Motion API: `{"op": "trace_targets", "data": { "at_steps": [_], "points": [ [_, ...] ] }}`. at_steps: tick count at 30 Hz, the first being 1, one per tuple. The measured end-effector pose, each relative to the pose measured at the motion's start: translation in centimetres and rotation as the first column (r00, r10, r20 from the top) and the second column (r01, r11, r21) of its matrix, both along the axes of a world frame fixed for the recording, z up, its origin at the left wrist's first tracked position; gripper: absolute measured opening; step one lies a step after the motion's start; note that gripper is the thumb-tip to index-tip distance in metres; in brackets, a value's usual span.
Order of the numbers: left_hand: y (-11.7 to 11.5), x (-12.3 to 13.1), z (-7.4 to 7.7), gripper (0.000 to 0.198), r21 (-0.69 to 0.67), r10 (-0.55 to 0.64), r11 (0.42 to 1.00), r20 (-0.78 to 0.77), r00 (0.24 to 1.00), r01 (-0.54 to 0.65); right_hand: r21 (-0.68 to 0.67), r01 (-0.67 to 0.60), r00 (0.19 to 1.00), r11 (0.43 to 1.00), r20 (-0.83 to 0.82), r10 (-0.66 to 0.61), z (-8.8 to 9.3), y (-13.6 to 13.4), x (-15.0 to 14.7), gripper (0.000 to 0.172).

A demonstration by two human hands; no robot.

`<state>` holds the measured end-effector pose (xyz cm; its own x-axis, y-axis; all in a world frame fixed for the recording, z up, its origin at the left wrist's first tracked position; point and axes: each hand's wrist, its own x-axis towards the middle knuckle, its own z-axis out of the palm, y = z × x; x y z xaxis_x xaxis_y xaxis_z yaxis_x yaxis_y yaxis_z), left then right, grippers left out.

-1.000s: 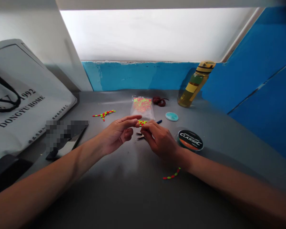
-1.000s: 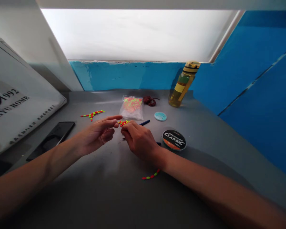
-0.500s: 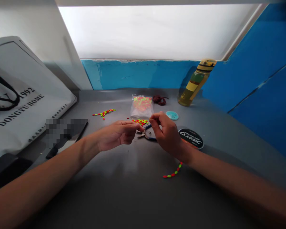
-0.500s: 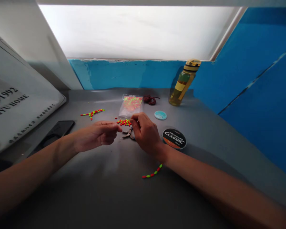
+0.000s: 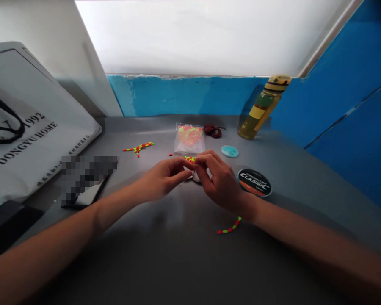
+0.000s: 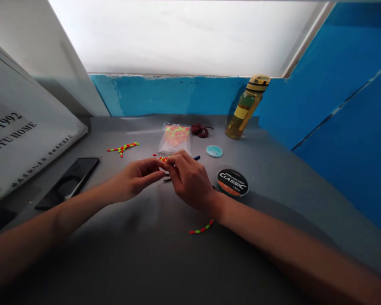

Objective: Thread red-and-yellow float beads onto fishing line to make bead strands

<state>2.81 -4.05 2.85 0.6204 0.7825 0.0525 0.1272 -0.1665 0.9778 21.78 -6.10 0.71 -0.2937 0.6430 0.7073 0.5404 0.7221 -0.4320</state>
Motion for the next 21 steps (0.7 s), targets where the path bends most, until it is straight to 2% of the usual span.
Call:
{"op": "trace_targets", "data": {
  "at_steps": [2, 5, 10, 14, 18, 21],
  "points": [
    [-0.2, 0.2, -0.4, 0.026, 0.011, -0.042, 0.999, -0.012, 0.999, 0.042, -0.072, -0.011, 0.999, 0.997, -0.033, 0.008, 0.0, 0.1, 0.0, 0.009],
    [-0.1, 0.3, -1.3, 0.031, -0.052, -0.050, 0.997, -0.010, 0.999, 0.049, -0.261, -0.068, 0.994, 0.963, -0.097, 0.044, -0.3, 0.5, 0.0, 0.008],
    [0.4, 0.0, -2.7, 0.032, -0.162, -0.069, 0.984, 0.035, 0.997, 0.074, -0.520, -0.251, 0.950, 0.816, -0.295, 0.104, -1.5, 1.4, 0.4, 0.015],
    [0.7, -0.3, -2.7, 0.030, -0.221, -0.071, 0.972, 0.023, 0.997, 0.074, -0.574, -0.352, 0.902, 0.739, -0.418, 0.106, -2.2, 1.8, 0.4, 0.019],
    [0.9, -0.6, -2.7, 0.028, -0.254, -0.122, 0.959, 0.031, 0.992, 0.125, -0.587, -0.458, 0.849, 0.668, -0.512, 0.131, -2.1, 1.7, 0.0, 0.021],
    [1.0, -0.6, -2.9, 0.029, -0.249, -0.154, 0.956, 0.019, 0.988, 0.154, -0.614, -0.475, 0.838, 0.630, -0.534, 0.112, -1.9, 1.4, -0.4, 0.022]
  ]
}}
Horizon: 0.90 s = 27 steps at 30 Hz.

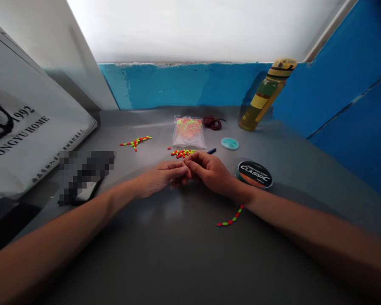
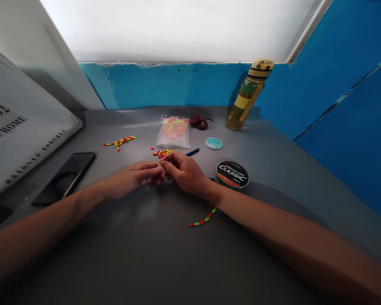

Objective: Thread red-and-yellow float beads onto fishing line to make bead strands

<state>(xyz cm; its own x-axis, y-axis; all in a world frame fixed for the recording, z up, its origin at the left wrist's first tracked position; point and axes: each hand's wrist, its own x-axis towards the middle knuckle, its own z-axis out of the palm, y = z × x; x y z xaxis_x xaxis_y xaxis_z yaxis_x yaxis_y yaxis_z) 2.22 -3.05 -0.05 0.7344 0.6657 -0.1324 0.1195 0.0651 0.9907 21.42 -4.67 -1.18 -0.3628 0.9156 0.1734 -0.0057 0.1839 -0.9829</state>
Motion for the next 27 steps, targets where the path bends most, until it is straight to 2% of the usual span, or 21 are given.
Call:
{"op": "trace_targets", "data": {
  "at_steps": [3, 6, 10, 13, 20, 27],
  "points": [
    [-0.1, 0.1, 0.1, 0.030, 0.000, -0.013, 1.000, -0.028, 1.000, 0.013, -0.030, 0.082, 0.996, 0.996, 0.025, -0.081, 0.2, -0.1, 0.0, 0.022],
    [-0.3, 0.3, 0.4, 0.030, -0.048, 0.024, 0.998, -0.043, 0.999, -0.026, -0.101, 0.123, 0.992, 0.987, -0.022, -0.126, 0.3, 0.2, 0.2, 0.021],
    [-0.2, 0.3, 0.5, 0.027, -0.119, 0.087, 0.988, -0.078, 0.993, -0.096, -0.220, 0.079, 0.986, 0.972, -0.125, -0.108, 0.2, 0.9, 0.7, 0.018],
    [0.0, 0.2, 0.5, 0.027, -0.144, 0.102, 0.983, -0.065, 0.993, -0.111, -0.255, 0.037, 0.983, 0.966, -0.163, -0.080, 0.2, 1.2, 0.8, 0.016],
    [-0.2, 0.4, 0.8, 0.029, -0.138, 0.083, 0.987, -0.038, 0.996, -0.088, -0.167, 0.078, 0.992, 0.983, -0.088, -0.093, 0.2, 0.7, 0.5, 0.022],
    [-0.2, 0.4, 0.5, 0.034, -0.121, -0.009, 0.993, -0.039, 0.999, 0.004, -0.137, -0.018, 0.999, 0.990, -0.038, 0.013, 0.3, 0.5, 0.1, 0.025]
  ]
}}
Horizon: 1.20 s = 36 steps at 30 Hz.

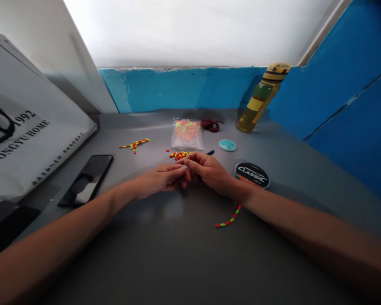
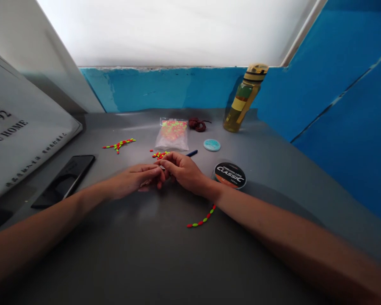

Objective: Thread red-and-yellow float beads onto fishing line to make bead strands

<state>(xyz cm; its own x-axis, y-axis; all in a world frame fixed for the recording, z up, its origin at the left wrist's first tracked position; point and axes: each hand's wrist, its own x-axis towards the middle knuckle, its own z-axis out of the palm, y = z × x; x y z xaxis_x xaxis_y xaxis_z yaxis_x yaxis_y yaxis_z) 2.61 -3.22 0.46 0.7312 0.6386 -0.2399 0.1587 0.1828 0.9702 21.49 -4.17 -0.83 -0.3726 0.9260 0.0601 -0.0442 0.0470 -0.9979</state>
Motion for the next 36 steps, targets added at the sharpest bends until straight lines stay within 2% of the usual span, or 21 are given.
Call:
{"op": "trace_targets", "data": {
  "at_steps": [6, 10, 15, 19, 25, 29, 36],
  "points": [
    [-0.23, -0.03, -0.02, 0.034, -0.003, -0.036, 0.999, -0.014, 0.999, 0.036, -0.061, -0.039, 0.998, 0.997, -0.060, 0.036, -0.35, 0.26, 0.06, 0.026],
    [-0.18, -0.16, -0.15, 0.034, 0.010, -0.066, 0.998, -0.010, 0.998, 0.066, -0.060, -0.012, 0.998, 0.998, -0.056, 0.009, -0.14, 0.32, 0.24, 0.023],
    [0.03, -0.34, -0.34, 0.038, 0.037, -0.094, 0.995, -0.077, 0.993, 0.097, -0.045, 0.030, 0.999, 0.999, -0.031, -0.032, 0.28, 0.24, 0.37, 0.019],
    [-0.02, -0.38, -0.20, 0.038, 0.034, -0.086, 0.995, -0.070, 0.994, 0.089, -0.087, 0.051, 0.996, 0.995, -0.063, -0.057, 0.42, 0.21, 0.38, 0.018],
    [0.19, -0.43, -0.04, 0.031, -0.007, 0.053, 0.999, -0.012, 0.999, -0.053, -0.178, 0.058, 0.987, 0.982, -0.139, -0.083, 0.16, 0.51, 0.75, 0.028],
    [0.33, -0.46, -0.34, 0.029, -0.046, 0.174, 0.984, 0.009, 0.985, -0.174, -0.175, 0.050, 0.987, 0.983, -0.141, -0.075, 0.01, 0.72, 0.91, 0.028],
    [-0.12, 0.05, -0.35, 0.040, 0.015, 0.338, 0.941, 0.043, 0.940, -0.339, -0.167, 0.051, 0.983, 0.985, -0.163, -0.079, -0.18, 0.86, 0.95, 0.028]
  ]
}}
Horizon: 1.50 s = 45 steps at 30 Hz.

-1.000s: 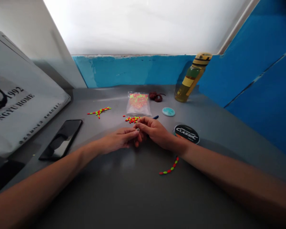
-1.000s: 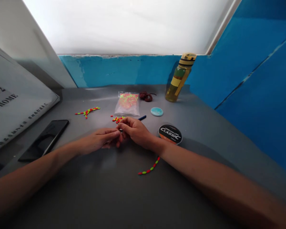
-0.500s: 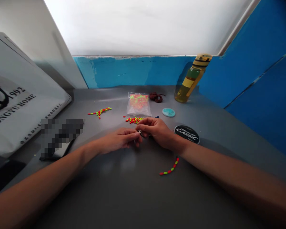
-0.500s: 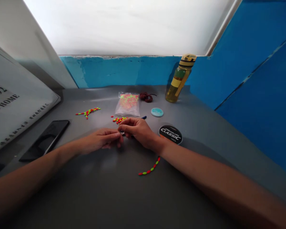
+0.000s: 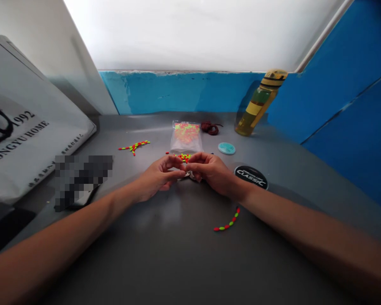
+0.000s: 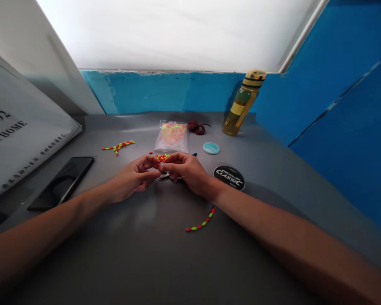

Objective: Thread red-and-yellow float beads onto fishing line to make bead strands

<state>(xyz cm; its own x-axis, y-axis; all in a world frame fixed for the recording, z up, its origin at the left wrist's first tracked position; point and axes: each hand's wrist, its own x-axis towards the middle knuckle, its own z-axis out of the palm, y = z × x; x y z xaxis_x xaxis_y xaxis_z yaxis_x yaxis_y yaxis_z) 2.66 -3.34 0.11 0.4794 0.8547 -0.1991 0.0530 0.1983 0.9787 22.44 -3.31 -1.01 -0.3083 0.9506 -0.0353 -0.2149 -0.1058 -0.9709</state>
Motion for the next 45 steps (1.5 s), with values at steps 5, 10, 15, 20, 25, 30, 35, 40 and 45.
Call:
{"op": "trace_targets", "data": {
  "at_steps": [5, 10, 15, 20, 25, 30, 35, 40, 45],
  "points": [
    [0.0, 0.0, 0.1, 0.043, -0.034, 0.028, 0.999, 0.113, 0.993, -0.024, 0.005, -0.002, 1.000, 1.000, -0.017, 0.002, -0.1, 0.0, 0.0, 0.028],
    [-0.8, 0.3, 0.0, 0.031, 0.156, 0.116, 0.979, 0.115, 0.987, -0.133, -0.012, 0.000, 1.000, 1.000, -0.029, 0.000, -0.3, 0.1, 0.0, 0.029],
    [-2.4, 0.6, -0.8, 0.044, 0.734, 0.340, 0.669, -0.165, 0.926, -0.115, 0.006, -0.001, 1.000, 1.000, -0.005, 0.001, -0.2, 0.0, -0.1, 0.028],
    [-2.3, 0.6, -1.6, 0.050, 0.810, 0.369, 0.584, -0.321, 0.872, 0.051, 0.032, -0.013, 0.999, 0.999, 0.031, 0.012, 0.1, -0.1, -0.2, 0.027],
    [-1.7, 0.6, -1.7, 0.038, 0.728, 0.325, 0.685, -0.295, 0.899, -0.009, 0.034, -0.004, 0.998, 0.999, 0.067, 0.002, 0.2, -0.2, -0.2, 0.026],
    [-1.4, 0.6, -1.9, 0.017, 0.790, 0.343, 0.613, -0.245, 0.907, -0.018, 0.015, -0.018, 0.999, 1.000, 0.049, 0.017, 0.1, -0.2, -0.2, 0.026],
    [-1.2, 0.5, -1.9, 0.011, 0.833, 0.330, 0.553, -0.222, 0.918, 0.003, 0.034, -0.021, 0.999, 0.999, 0.043, 0.020, 0.0, -0.1, -0.2, 0.025],
    [-1.2, 0.5, -1.5, 0.007, 0.842, 0.324, 0.540, -0.214, 0.921, 0.006, 0.041, -0.017, 0.998, 0.999, 0.054, 0.015, -0.1, -0.1, -0.1, 0.022],
    [-1.1, 0.5, -1.3, 0.007, 0.835, 0.344, 0.550, -0.224, 0.912, -0.002, 0.036, -0.011, 0.999, 0.999, 0.050, 0.009, -0.1, 0.0, -0.1, 0.021]
  ]
}}
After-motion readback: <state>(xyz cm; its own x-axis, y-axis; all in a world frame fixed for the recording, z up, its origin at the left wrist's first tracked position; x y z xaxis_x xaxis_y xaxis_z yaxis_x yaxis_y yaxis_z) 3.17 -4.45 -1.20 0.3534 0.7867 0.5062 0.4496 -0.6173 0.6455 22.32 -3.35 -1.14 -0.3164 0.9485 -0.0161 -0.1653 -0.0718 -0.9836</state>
